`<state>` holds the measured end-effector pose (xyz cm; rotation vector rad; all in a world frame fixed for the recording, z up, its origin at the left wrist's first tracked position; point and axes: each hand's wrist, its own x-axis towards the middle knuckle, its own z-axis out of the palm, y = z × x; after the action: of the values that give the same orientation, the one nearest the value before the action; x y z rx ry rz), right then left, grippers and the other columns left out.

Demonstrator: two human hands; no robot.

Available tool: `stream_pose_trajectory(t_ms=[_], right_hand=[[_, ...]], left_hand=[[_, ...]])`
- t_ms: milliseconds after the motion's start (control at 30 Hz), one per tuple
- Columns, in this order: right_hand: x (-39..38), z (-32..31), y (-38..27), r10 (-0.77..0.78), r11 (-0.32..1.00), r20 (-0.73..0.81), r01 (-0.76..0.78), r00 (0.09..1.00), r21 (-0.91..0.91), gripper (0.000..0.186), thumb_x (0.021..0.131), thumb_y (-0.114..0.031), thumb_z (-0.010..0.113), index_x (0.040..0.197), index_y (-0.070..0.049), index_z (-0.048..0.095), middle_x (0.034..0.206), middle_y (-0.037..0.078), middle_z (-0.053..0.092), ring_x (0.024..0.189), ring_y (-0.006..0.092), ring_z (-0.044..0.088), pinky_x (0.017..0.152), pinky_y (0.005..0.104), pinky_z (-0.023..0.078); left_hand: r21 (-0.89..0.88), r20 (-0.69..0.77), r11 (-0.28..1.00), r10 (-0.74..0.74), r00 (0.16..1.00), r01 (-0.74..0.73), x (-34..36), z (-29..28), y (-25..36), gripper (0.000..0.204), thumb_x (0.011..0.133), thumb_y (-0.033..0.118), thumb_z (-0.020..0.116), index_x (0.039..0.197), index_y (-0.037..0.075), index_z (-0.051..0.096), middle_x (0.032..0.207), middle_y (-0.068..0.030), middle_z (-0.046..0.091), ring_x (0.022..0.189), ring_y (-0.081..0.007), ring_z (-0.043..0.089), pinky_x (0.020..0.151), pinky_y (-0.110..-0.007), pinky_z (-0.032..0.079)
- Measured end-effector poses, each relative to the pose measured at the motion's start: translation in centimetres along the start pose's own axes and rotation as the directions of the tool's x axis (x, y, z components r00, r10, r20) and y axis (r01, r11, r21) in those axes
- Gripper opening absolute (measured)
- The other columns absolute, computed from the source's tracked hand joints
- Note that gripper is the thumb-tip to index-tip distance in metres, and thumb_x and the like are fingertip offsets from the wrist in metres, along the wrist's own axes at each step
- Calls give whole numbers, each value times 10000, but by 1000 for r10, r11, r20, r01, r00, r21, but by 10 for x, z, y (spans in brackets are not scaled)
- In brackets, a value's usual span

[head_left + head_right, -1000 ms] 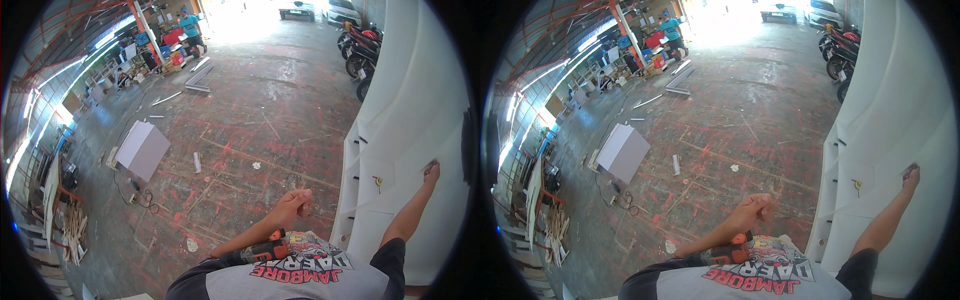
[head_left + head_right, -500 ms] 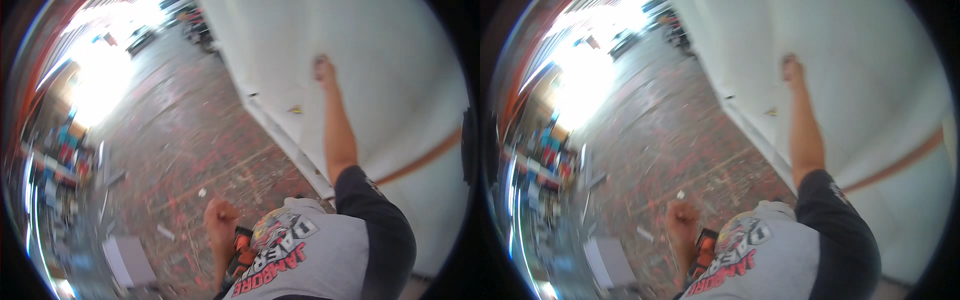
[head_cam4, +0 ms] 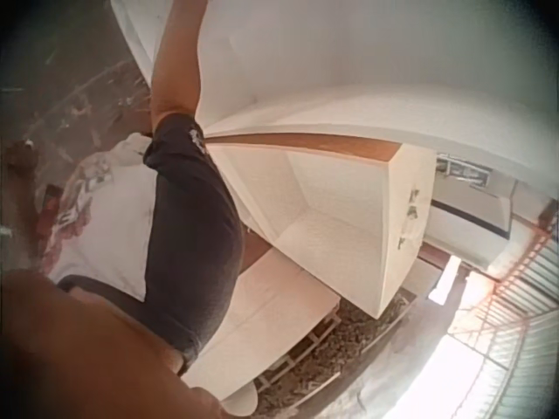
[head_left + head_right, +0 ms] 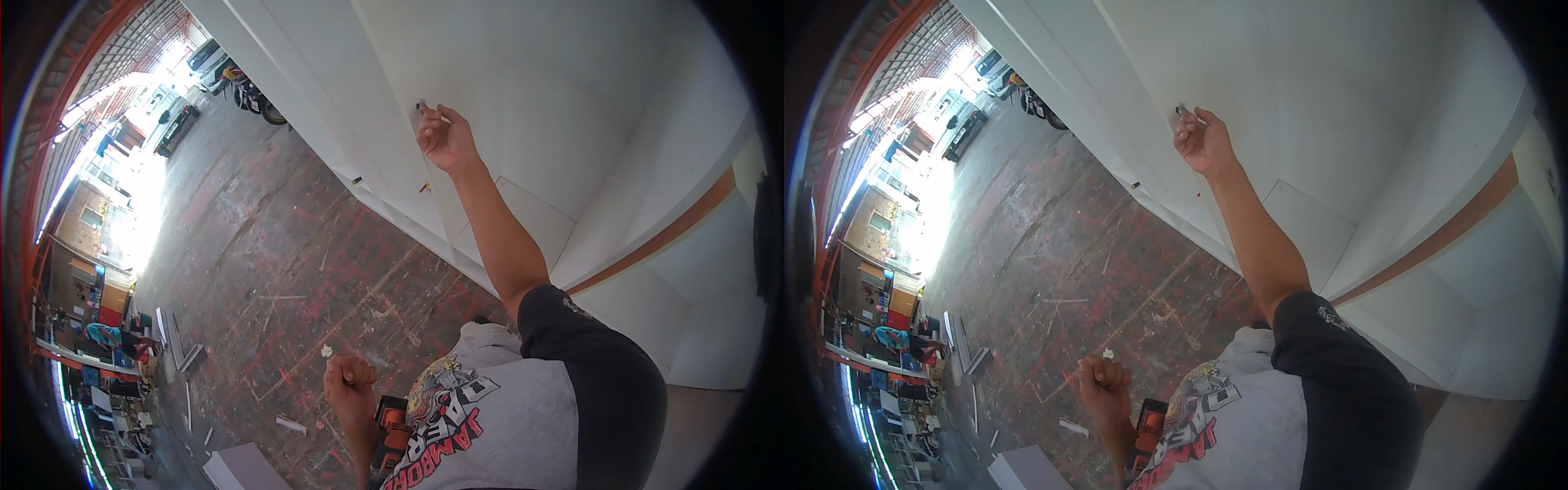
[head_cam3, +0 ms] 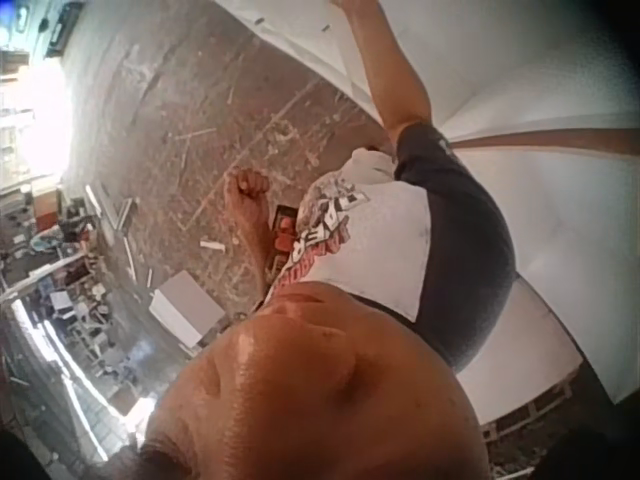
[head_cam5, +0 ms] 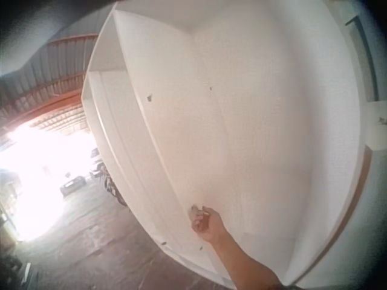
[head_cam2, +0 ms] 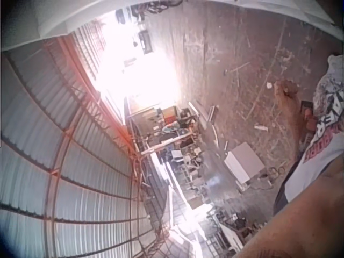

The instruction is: The person attaches metal corner brackets to the interior of a white cabinet using a power drill and screws, handling one screw and bracket at a time.

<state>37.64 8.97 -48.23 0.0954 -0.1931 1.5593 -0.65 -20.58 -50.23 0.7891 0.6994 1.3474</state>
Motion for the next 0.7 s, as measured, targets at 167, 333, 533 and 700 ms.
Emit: stream_pose_trajectory(t_ms=[167,333,533,700], right_hand=[[10,10,-8,-377,319,-247,-125,893,-939,383,1018,-347,455,952,-26,653,671,-8,518,581,100,464,491,267,377],[42,11,-20,-430,85,-125,-97,894,-992,353,960,-332,523,809,-33,633,621,-11,457,548,106,389,498,297,320],[39,16,-6,-531,-228,62,-72,845,-971,440,927,-368,515,768,26,629,674,127,569,605,240,518,606,413,428],[39,19,-1,-528,-304,134,-39,838,-952,475,933,-385,485,778,38,636,728,196,633,671,308,597,689,437,475]], left_hand=[[6,-11,1000,-19,1000,19,2,11,-2,401,1073,361,454,772,99,412,622,23,286,545,-106,249,527,-313,219],[-8,0,1000,-12,1000,12,0,9,-3,393,1075,345,444,770,99,410,619,20,299,542,-106,248,525,-313,221],[-14,17,1000,-3,1000,3,-6,2,1,397,1078,344,436,769,97,409,607,16,308,536,-104,243,520,-315,224],[-8,40,1000,-2,999,3,-11,-2,8,398,1080,343,432,768,96,411,605,16,308,535,-103,241,518,-314,219]])
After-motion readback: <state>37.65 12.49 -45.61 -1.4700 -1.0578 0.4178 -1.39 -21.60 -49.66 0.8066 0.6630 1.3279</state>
